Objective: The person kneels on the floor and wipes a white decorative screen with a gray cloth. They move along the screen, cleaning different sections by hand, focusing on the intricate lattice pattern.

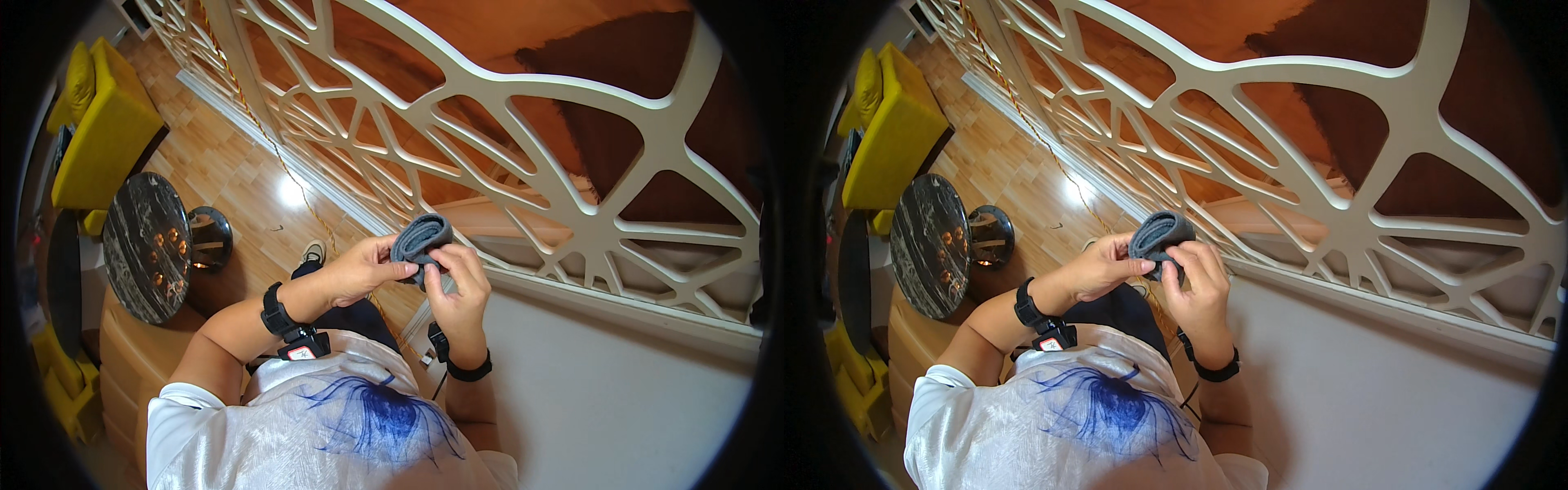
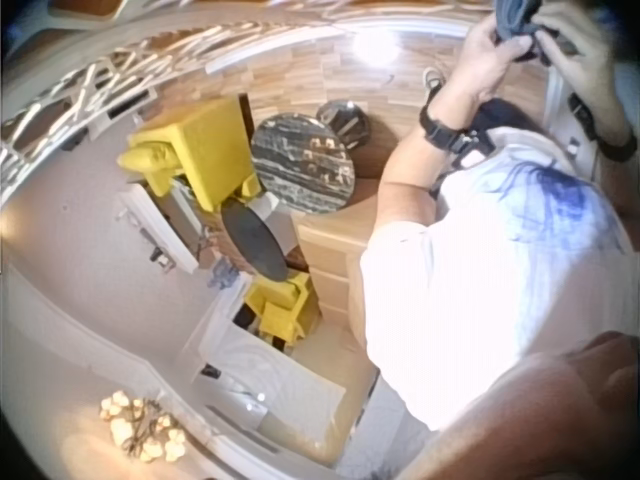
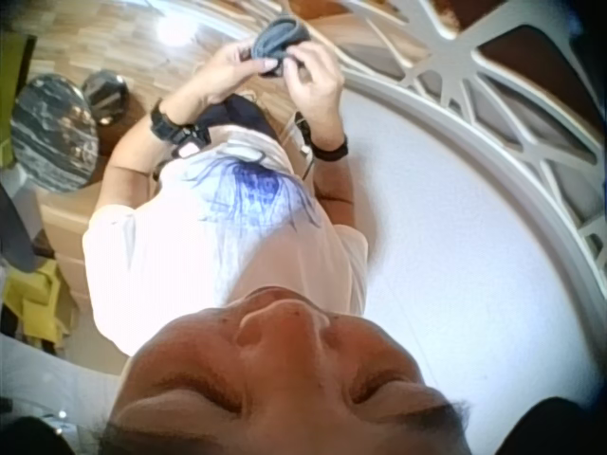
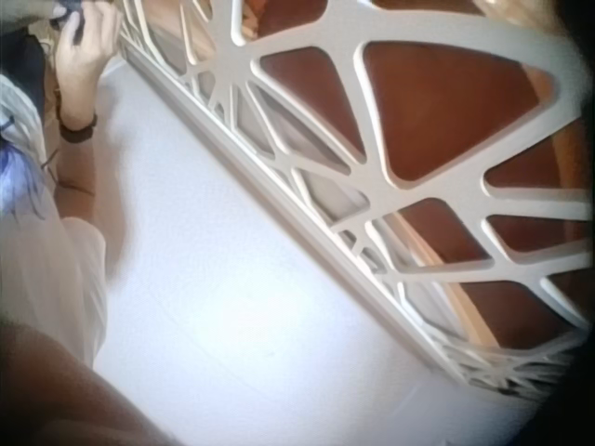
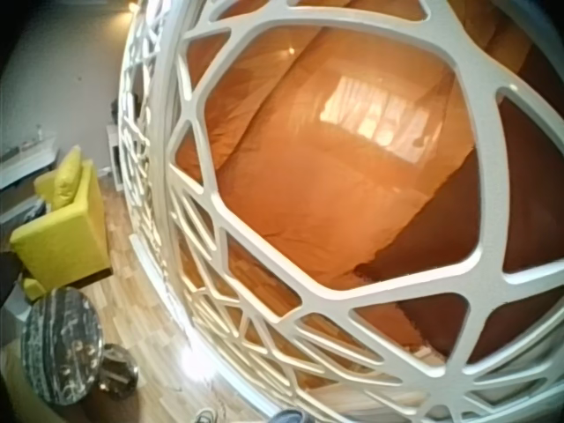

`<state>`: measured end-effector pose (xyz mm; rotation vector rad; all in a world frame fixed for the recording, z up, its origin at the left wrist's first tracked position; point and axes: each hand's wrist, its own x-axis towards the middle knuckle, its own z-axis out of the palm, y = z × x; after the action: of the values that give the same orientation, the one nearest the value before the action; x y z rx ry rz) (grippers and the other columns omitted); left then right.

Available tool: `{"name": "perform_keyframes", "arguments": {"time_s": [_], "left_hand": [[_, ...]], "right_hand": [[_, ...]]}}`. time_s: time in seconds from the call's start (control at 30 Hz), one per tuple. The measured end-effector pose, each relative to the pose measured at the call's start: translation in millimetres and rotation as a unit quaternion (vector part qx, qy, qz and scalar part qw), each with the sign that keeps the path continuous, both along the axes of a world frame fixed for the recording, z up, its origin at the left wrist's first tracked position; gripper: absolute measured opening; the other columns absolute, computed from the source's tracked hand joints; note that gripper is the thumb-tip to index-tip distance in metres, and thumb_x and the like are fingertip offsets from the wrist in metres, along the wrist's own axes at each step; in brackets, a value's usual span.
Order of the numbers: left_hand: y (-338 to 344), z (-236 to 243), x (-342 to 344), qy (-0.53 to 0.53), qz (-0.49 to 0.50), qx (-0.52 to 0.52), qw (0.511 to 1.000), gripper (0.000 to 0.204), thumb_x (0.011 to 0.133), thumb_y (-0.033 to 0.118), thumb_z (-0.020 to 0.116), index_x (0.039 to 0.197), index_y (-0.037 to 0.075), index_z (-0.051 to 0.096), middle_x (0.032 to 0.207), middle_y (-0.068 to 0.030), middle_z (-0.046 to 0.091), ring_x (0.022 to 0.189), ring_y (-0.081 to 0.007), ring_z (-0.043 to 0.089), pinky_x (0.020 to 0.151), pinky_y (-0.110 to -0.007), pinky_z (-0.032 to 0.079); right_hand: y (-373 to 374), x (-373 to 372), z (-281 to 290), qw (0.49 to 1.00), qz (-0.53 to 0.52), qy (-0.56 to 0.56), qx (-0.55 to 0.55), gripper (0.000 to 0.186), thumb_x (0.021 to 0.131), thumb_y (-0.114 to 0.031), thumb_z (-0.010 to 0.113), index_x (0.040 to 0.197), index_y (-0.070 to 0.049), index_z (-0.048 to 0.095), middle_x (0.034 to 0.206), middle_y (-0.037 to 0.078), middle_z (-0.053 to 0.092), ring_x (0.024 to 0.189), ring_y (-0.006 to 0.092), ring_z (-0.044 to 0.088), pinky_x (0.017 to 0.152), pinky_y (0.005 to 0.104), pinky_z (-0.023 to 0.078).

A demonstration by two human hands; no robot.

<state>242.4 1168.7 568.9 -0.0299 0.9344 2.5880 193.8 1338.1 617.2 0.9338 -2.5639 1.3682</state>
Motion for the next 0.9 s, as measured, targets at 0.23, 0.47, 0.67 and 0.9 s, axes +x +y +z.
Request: {"name": "perform_keyframes", "arguments": {"time_s": [0.23,0.47,0.67,0.9], "left_hand": [[20,-8,-2,-0.105,0.098,0.046,0.988,0.031,0.104,0.020,0.045,0.129,0.004,0.054,0.116,-0.0030,0.063,0.108,-0.0111,0.058,0.096,-0.029,0.046],[18,0,-5,-0.127,0.116,0.088,0.981,0.036,0.105,0.025,0.044,0.135,0.004,0.049,0.121,-0.0078,0.060,0.107,-0.0155,0.060,0.089,-0.029,0.050],[15,-10,-6,-0.128,0.141,0.030,0.981,0.033,0.100,0.022,0.056,0.128,0.005,0.052,0.112,-0.0068,0.062,0.106,-0.0149,0.060,0.094,-0.032,0.050],[-2,-20,-29,-0.048,0.122,0.027,0.991,0.036,0.097,0.015,0.061,0.129,0.004,0.051,0.120,-0.0041,0.059,0.111,-0.0132,0.056,0.097,-0.031,0.047]], "right_hand": [[-1,7,1,0.998,-0.048,0.029,0.005,0.024,0.072,0.009,0.067,0.095,0.001,0.066,0.088,0.014,0.063,0.072,0.0306,0.062,0.065,0.0366,0.052],[-7,8,-8,0.995,0.008,0.035,0.089,0.019,0.071,0.005,0.069,0.088,0.000,0.064,0.084,0.013,0.060,0.079,0.0334,0.059,0.070,0.0407,0.049],[-6,3,-12,0.994,0.049,-0.008,0.097,0.018,0.075,-0.001,0.072,0.092,0.000,0.067,0.091,0.013,0.062,0.088,0.0326,0.059,0.078,0.0402,0.047],[6,-31,-18,0.996,-0.023,0.025,0.083,0.041,0.080,-0.002,0.067,0.119,0.000,0.057,0.123,0.015,0.060,0.114,0.0312,0.058,0.102,0.0422,0.040]]}}
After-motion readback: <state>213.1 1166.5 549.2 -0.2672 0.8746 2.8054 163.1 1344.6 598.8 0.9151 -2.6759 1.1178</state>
